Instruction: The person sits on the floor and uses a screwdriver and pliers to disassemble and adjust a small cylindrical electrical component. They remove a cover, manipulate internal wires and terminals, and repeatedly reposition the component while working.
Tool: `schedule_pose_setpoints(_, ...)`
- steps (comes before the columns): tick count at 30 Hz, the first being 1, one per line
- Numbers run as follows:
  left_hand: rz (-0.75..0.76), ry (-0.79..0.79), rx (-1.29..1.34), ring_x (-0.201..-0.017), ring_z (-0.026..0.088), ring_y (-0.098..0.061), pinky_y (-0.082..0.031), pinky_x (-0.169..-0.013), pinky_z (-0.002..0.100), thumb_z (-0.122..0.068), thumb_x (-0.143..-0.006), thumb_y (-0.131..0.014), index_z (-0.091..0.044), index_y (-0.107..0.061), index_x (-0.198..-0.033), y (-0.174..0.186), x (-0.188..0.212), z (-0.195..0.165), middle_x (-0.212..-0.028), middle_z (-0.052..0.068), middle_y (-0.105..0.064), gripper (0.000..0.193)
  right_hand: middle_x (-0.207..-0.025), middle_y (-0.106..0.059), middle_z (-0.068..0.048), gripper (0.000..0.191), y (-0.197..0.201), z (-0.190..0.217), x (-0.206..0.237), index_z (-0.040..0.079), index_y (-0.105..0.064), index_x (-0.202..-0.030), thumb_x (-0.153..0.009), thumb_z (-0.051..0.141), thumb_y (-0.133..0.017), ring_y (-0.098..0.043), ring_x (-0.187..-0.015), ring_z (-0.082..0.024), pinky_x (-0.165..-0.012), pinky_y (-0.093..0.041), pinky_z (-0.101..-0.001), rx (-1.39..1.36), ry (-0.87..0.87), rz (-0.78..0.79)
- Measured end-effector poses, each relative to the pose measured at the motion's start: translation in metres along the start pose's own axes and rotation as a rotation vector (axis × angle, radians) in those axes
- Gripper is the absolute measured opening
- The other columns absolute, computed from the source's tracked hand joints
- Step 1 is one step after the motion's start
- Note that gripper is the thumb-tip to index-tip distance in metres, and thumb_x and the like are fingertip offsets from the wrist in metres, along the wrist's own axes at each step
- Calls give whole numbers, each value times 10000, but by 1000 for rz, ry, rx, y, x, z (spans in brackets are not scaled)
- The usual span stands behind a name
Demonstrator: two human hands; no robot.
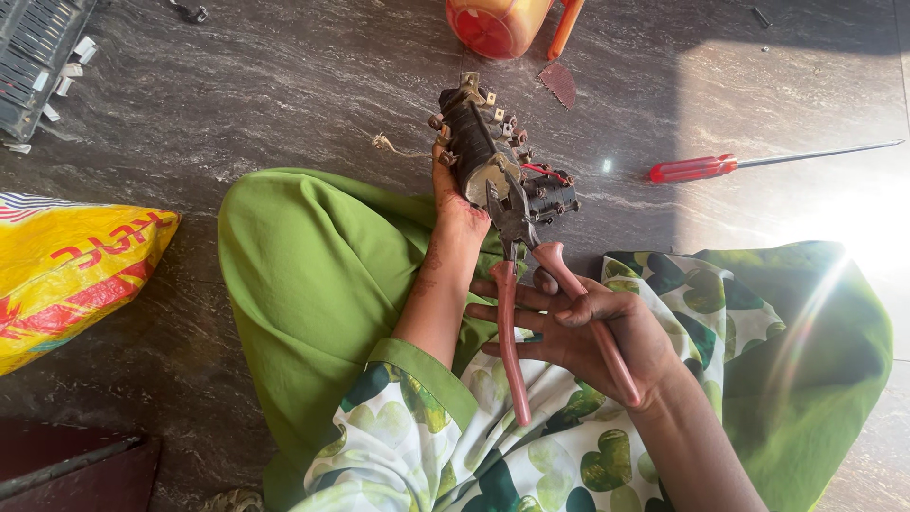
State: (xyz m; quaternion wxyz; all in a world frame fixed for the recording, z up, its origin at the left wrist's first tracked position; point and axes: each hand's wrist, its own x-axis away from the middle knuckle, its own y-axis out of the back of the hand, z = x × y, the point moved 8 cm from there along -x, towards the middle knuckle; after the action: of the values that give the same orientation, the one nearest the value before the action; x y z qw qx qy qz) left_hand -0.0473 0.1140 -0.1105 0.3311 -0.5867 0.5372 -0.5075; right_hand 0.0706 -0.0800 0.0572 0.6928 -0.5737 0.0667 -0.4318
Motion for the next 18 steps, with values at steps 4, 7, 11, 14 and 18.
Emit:
schedule_pose_setpoints(4,-36,31,58,-928,280,-741,-626,-820,474,-564,-923,-655,-123,-674,-1235,3,-3,2,-1115,97,-738,540,-1472,-541,-333,406,-12,9,-6,-1,-506,-1107,-717,46,-612,-476,-1421,-546,-1130,-345,-698,-12,31,138)
schedule_pose_setpoints(7,-56,42,67,-908,277,-745,-632,-798,476,-557,-915,-646,-127,-678,-1232,2,-2,2,-1098,98,-751,535,-1410,-572,-291,636,2,11,-8,15,-605,-1282,-648,63,-599,-507,-1337,-530,-1099,-415,-669,12,24,-1)
schedule_pose_setpoints(11,-37,86,27,-875,287,-757,-644,-780,466,-552,-899,-631,-111,-682,-1224,-6,1,4,-1071,118,-762,550,-1357,-621,-254,576,10,11,-6,2,-577,-1285,-710,43,-598,-598,-1223,-462,-1048,-451,-591,-102,8,47)
schedule_pose_setpoints(14,-51,55,4,-863,252,-757,-631,-768,444,-555,-956,-639,-119,-683,-1238,-9,4,3,-1079,96,-757,521,-1287,-629,-220,517,18,9,-7,8,-557,-1298,-782,-1,-580,-615,-1096,-389,-970,-494,-549,-66,39,48)
schedule_pose_setpoints(18,-89,88,-84,-824,253,-766,-637,-742,412,-548,-900,-638,-111,-692,-1168,-9,7,2,-1038,107,-760,516,-1158,-653,-163,608,48,13,-7,86,-542,-1353,-757,-16,-605,-619,-1060,-314,-920,-516,-457,766,128,-440)
